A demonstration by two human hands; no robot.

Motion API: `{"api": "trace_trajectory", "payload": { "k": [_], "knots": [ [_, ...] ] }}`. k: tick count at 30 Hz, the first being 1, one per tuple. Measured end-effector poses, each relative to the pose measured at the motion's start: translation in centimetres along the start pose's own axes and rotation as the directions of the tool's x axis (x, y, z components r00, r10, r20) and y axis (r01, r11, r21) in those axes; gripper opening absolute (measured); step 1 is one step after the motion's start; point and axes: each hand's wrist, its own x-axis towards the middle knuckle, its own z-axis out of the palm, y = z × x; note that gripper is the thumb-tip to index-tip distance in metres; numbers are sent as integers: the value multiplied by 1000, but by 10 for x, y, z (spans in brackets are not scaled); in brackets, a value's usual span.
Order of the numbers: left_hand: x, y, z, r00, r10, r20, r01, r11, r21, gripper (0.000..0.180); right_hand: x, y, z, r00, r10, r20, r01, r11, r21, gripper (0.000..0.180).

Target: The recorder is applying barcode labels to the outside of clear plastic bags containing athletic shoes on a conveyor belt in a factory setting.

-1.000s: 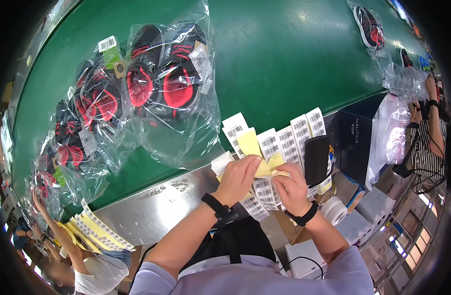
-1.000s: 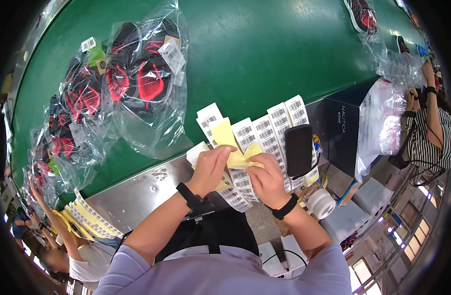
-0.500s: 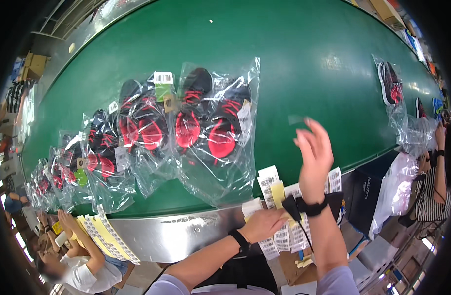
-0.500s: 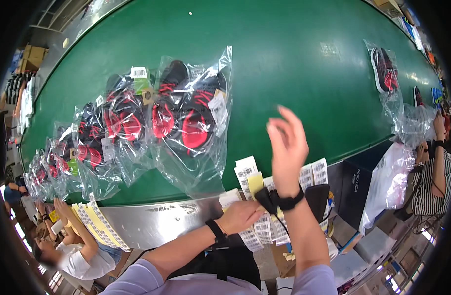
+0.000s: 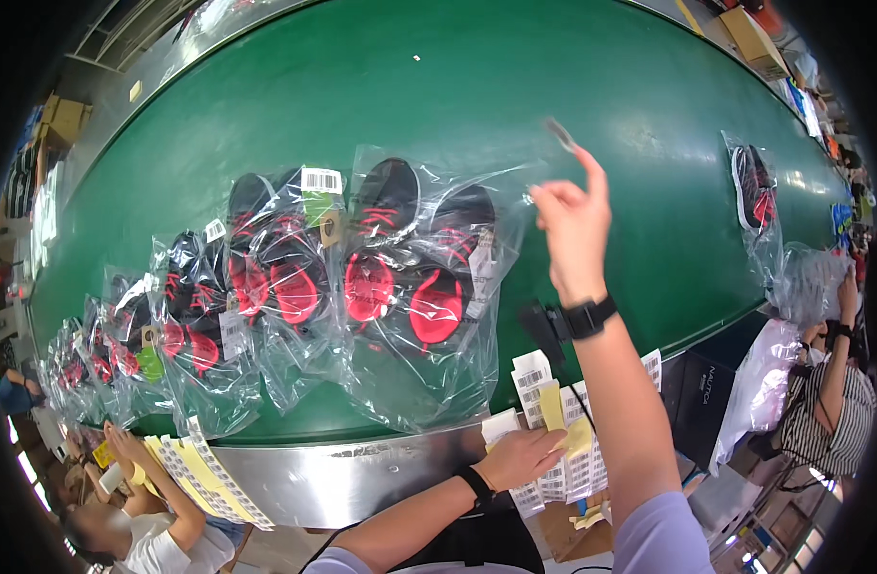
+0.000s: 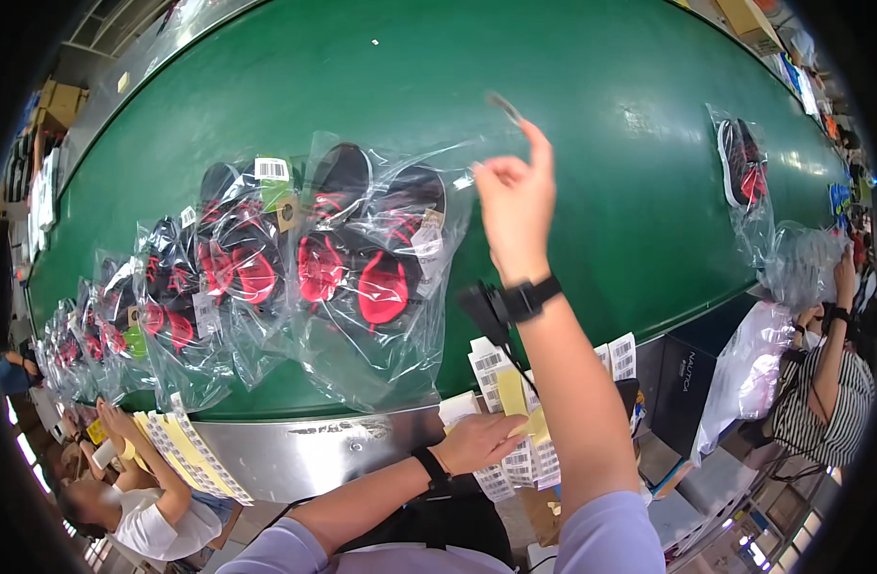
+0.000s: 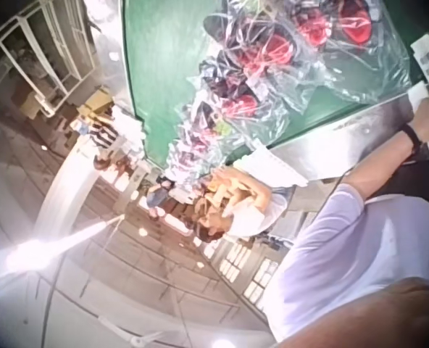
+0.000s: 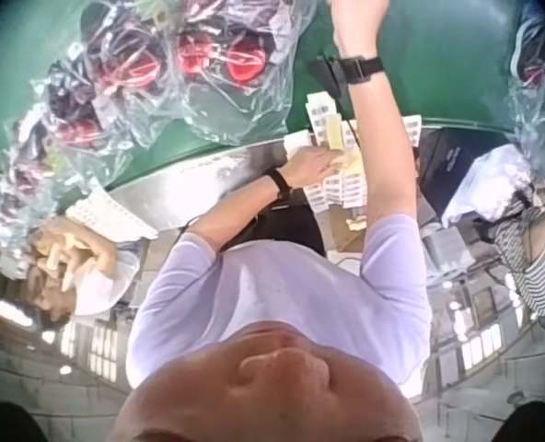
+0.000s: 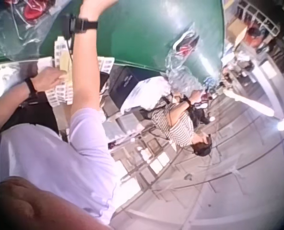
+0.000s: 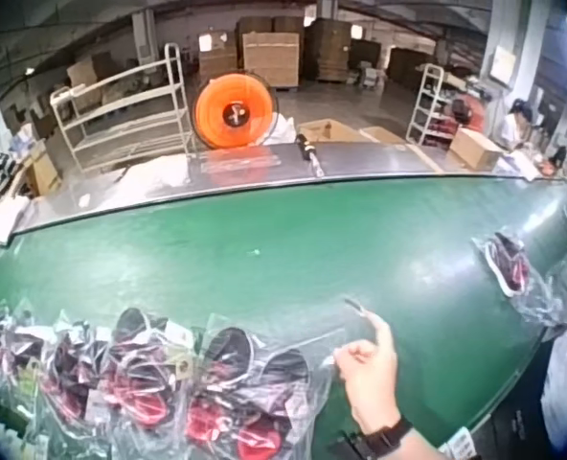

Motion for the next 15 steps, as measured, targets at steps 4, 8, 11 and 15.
{"api": "trace_trajectory", "payload": {
  "k": [4, 8, 11, 15],
  "knots": [
    [1, 1, 1, 999, 37, 4, -37, 999, 12, 32, -61, 35, -33, 984, 152, -96, -146, 987, 71, 71],
    [3, -4, 4, 997, 73, 18, -73, 997, 28, 33, -81, 42, -35, 956, 259, -135, -244, 962, 122, 68],
    [6, -2, 5, 997, 73, 5, -73, 997, 28, 33, -68, 30, -40, 963, 166, -212, -143, 982, 123, 58],
    [7, -5, 6, 998, 57, 26, -58, 998, 31, 33, -55, 3, -45, 962, 25, -273, 7, 993, 116, 14]
  ]
}}
